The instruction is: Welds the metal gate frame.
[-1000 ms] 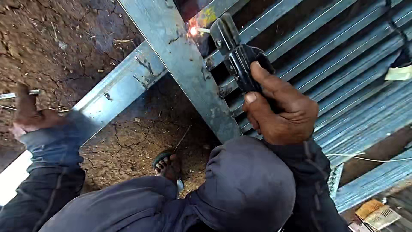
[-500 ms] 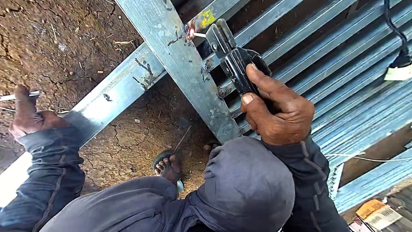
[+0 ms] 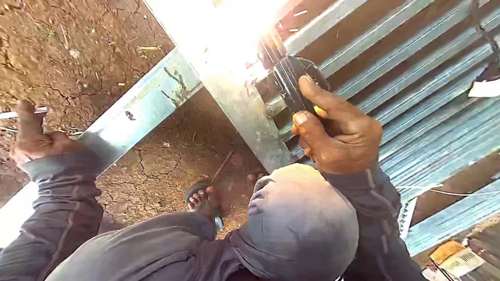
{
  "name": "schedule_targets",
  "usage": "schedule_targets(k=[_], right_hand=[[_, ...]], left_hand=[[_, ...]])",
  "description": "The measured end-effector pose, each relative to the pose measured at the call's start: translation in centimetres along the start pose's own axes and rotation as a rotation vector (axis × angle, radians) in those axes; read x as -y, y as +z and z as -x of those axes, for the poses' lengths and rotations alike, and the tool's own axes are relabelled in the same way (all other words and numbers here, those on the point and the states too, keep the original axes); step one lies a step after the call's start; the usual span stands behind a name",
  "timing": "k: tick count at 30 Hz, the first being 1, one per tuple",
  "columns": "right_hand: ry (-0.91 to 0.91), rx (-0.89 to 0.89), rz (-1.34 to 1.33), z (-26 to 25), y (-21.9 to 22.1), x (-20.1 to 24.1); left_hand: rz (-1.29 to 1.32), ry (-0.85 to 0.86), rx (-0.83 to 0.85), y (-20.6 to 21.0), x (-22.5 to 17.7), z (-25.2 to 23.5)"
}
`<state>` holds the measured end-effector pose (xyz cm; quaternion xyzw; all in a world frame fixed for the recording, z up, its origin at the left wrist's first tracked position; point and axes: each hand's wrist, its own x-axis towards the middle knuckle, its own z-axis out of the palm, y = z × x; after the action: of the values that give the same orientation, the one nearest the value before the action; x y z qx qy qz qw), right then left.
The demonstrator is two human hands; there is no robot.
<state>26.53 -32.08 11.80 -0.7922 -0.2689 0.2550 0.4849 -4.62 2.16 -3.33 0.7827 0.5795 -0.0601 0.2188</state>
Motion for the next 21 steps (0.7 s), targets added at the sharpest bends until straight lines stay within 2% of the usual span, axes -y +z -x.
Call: schedule_targets(k=[4, 9, 12, 15, 21], right_hand=[[-0.001, 0.007, 0.025, -0.1, 0.0, 0.1], [0.016, 0.0, 0.02, 0.0, 0.0, 0.2], [0.007, -0.019, 0.053, 0.4, -0.5, 0.6], [-0.048, -0.027, 0.014, 0.2, -0.8, 0.7], [-0.023, 0.0, 0.023, 0.2, -0.6, 0.0]], left_hand=[[-0.007, 0.0, 0.015, -0.4, -0.7, 0.5], [-0.005, -0.105, 0.008, -0.9, -2.9, 1.0], [0.016, -0.062, 0.11, -2.0, -4.0, 1.4], [-0.022, -0.062, 0.042, -1.1, -2.6, 0.7], [-0.08, -0.017, 0.045, -0.5, -0.1, -0.2]])
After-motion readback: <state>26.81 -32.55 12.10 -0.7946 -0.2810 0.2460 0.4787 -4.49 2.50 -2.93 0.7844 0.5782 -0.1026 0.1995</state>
